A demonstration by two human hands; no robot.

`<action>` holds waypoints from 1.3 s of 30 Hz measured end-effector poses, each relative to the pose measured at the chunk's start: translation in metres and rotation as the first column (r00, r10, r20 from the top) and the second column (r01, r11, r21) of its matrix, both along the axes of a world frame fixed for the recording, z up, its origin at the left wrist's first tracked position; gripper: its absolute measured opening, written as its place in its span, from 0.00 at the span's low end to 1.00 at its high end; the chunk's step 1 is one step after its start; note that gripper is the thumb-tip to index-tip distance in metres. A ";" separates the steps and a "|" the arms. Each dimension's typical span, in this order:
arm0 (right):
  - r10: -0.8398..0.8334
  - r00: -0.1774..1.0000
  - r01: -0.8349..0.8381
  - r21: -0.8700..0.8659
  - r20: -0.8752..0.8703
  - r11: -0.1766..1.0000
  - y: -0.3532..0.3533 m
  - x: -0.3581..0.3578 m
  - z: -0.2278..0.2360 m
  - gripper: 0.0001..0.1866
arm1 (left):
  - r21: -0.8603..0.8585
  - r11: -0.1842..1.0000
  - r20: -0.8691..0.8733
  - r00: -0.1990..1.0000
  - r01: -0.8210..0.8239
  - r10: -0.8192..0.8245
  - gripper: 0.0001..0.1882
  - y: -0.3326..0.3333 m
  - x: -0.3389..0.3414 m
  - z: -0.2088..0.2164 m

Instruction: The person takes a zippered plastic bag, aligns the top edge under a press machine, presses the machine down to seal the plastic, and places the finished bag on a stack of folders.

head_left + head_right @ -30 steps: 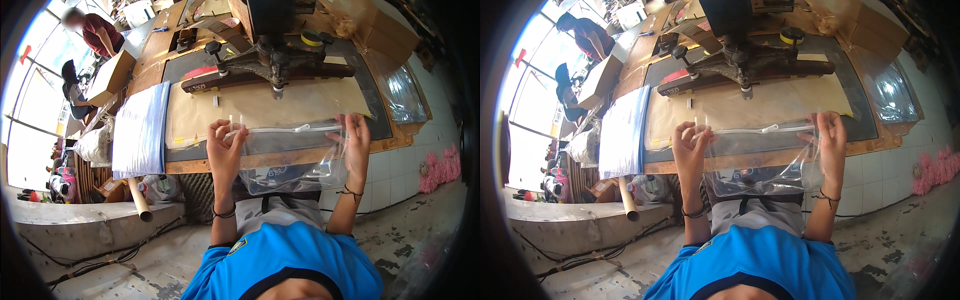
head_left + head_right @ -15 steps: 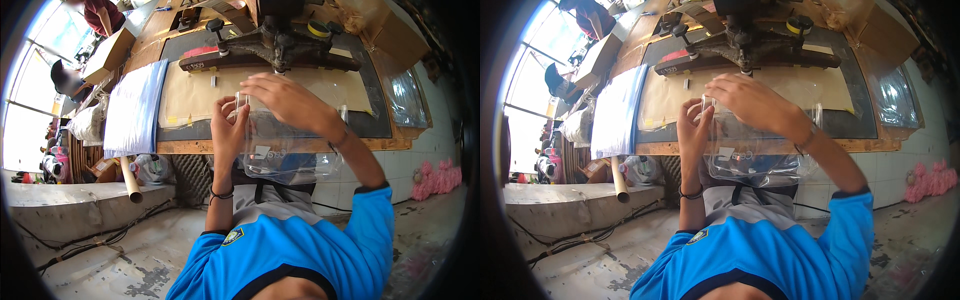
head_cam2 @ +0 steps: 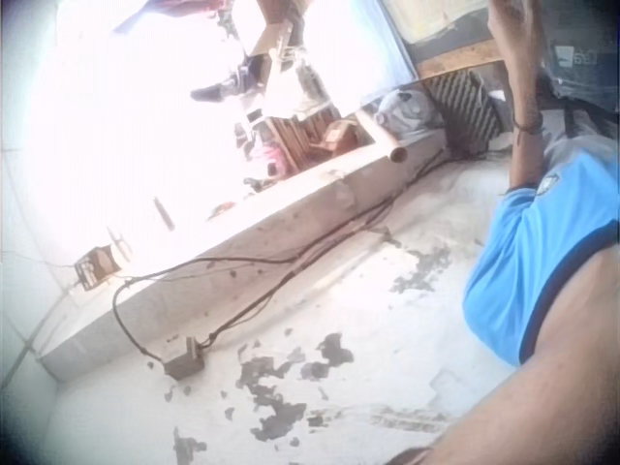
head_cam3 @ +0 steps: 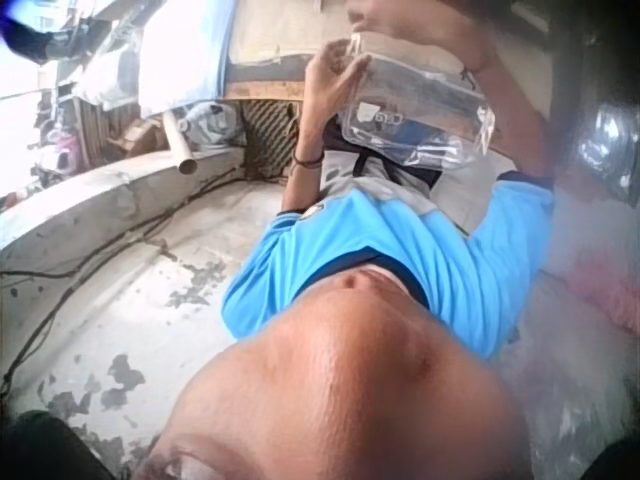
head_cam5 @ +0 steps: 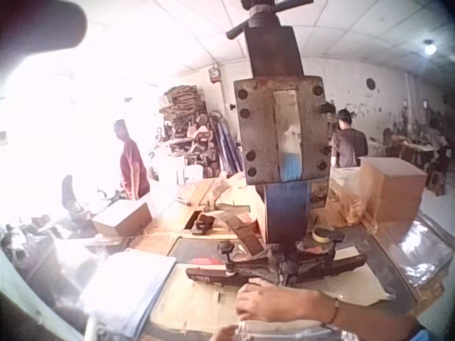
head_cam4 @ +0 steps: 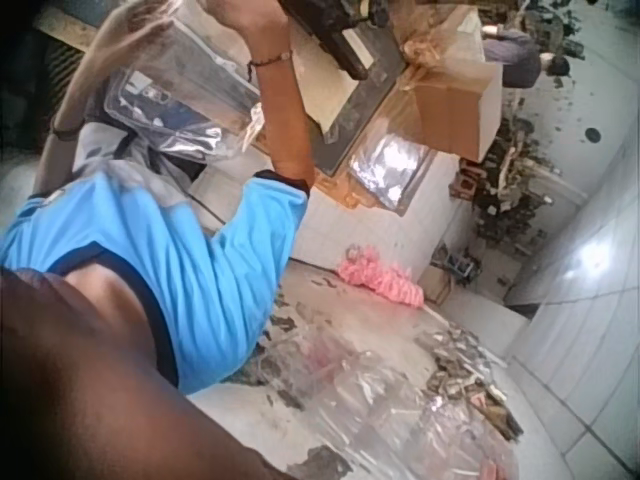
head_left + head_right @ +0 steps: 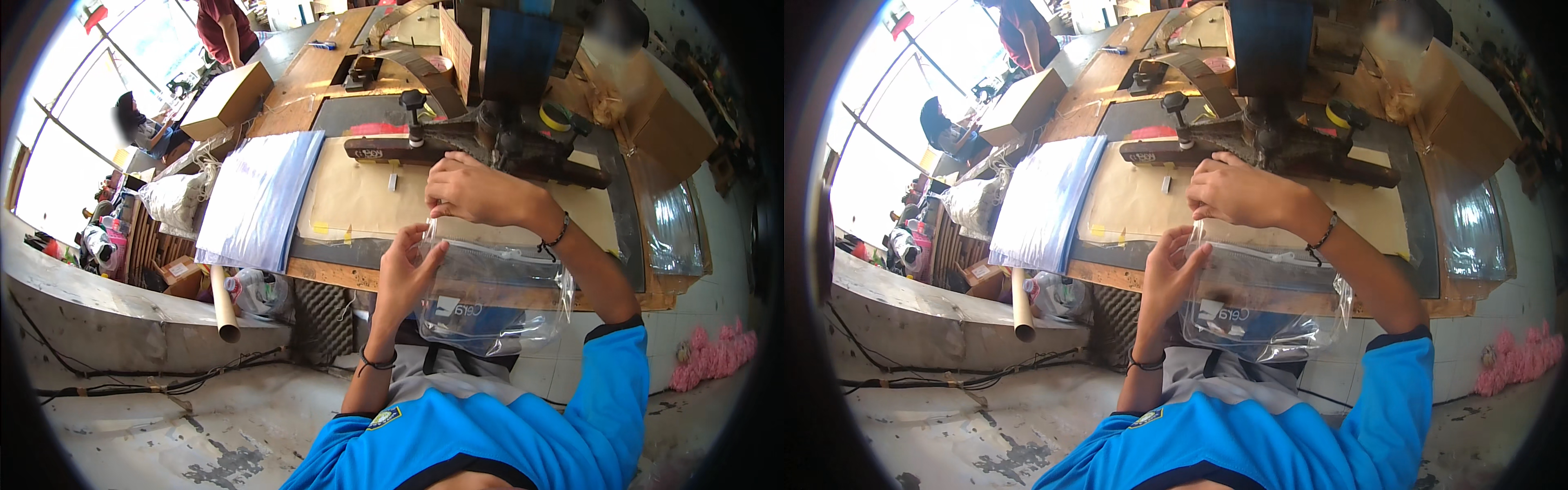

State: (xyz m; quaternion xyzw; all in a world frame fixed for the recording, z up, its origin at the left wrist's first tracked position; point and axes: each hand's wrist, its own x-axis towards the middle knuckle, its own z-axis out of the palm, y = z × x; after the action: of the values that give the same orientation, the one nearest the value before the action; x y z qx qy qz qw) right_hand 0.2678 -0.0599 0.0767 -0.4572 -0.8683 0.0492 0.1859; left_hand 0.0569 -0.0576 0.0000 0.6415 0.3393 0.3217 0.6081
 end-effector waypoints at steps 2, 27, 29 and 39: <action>0.019 1.000 -0.020 -0.028 -0.025 0.999 0.001 0.001 0.001 0.14 | 0.002 0.999 0.030 0.999 0.036 -0.036 0.22 -0.003 -0.002 0.011; -0.076 0.994 0.110 -0.646 0.080 0.755 0.016 -0.005 0.026 0.18 | -0.288 0.957 0.265 0.964 0.041 0.038 0.17 0.008 -0.002 0.007; -0.040 0.992 0.115 -0.706 0.121 0.699 0.021 -0.006 0.028 0.18 | -0.260 0.964 0.236 0.972 0.049 0.014 0.21 0.009 -0.001 0.004; -0.023 0.993 -0.064 -0.691 -0.116 0.720 0.022 -0.001 0.019 0.15 | -0.595 0.707 0.487 0.871 0.383 -0.063 0.21 0.023 -0.007 0.005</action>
State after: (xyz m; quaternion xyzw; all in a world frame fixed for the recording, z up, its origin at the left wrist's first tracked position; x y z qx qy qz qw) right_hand 0.2663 -0.0376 0.0958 -0.4802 -0.7797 0.3987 0.0509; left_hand 0.0497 -0.0343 0.0048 0.3260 0.2064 0.2321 0.8929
